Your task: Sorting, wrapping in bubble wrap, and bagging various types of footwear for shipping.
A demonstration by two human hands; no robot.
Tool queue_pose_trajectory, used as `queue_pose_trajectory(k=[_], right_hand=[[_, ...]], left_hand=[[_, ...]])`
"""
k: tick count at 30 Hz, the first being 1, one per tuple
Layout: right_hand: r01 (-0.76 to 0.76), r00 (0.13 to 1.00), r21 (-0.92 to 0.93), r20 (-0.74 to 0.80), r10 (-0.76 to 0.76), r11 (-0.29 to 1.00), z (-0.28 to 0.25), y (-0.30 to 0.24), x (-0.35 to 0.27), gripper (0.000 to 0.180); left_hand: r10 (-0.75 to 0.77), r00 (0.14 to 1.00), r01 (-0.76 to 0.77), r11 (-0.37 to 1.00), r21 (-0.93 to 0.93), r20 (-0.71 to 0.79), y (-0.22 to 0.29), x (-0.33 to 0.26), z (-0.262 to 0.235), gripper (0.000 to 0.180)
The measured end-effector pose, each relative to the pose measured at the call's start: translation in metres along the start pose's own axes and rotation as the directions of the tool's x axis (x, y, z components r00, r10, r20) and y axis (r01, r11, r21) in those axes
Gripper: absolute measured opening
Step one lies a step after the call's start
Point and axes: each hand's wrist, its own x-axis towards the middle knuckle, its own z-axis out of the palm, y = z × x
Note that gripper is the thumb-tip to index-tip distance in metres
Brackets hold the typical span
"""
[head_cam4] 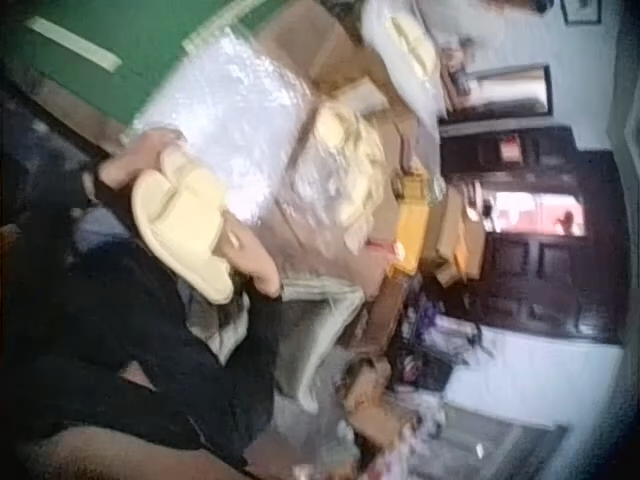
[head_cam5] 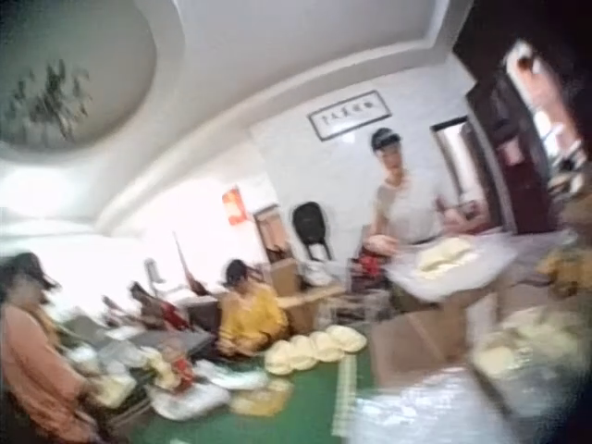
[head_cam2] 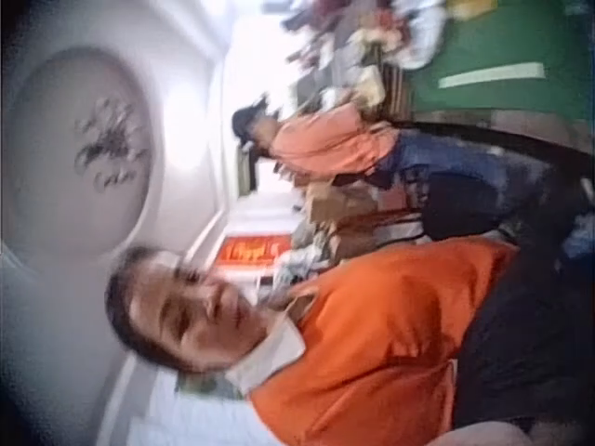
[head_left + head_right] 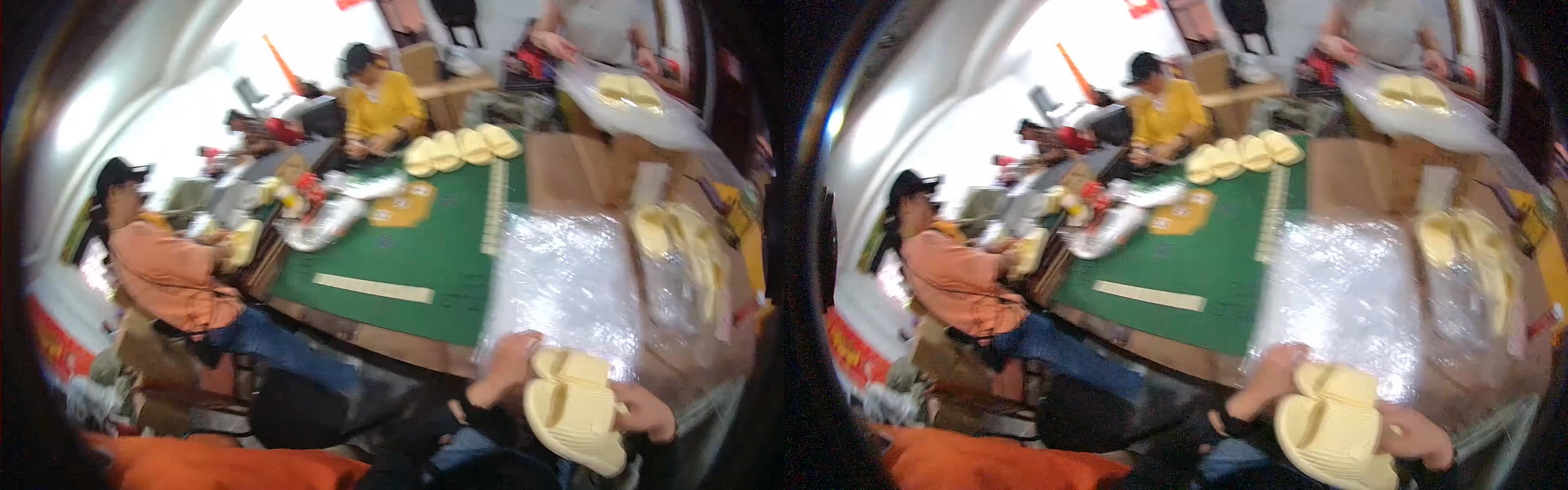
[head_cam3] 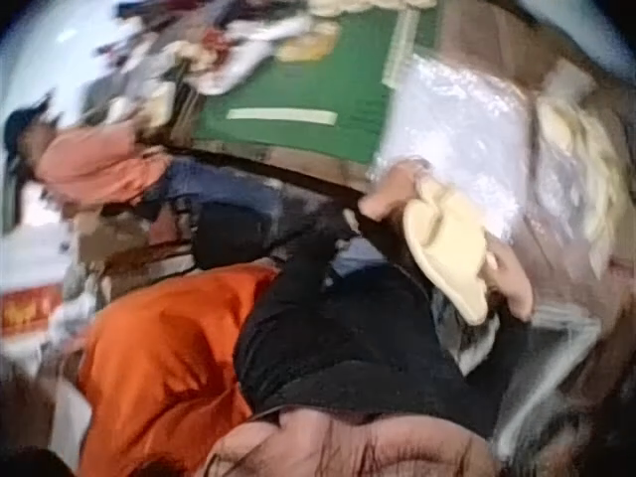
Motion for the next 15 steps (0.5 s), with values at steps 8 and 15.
queue_pose_trajectory(k=[8,15], right_hand=[[0.036,0.996,-0.154,0.086,-0.023,0.987,0.000,-0.008,0.018,0.034],[-0.027,0.963,-0.366,-0.260,-0.074,0.930,0.015,-0.001,0.012,0.020]], left_hand=[[0.041,0.987,-0.047,0.998,-0.037,-0.153,0.009,0.009,-0.021,0.045],[0.023,0.999,-0.028,0.974,-0.224,-0.023,0.041,0.010,-0.037,0.046]])
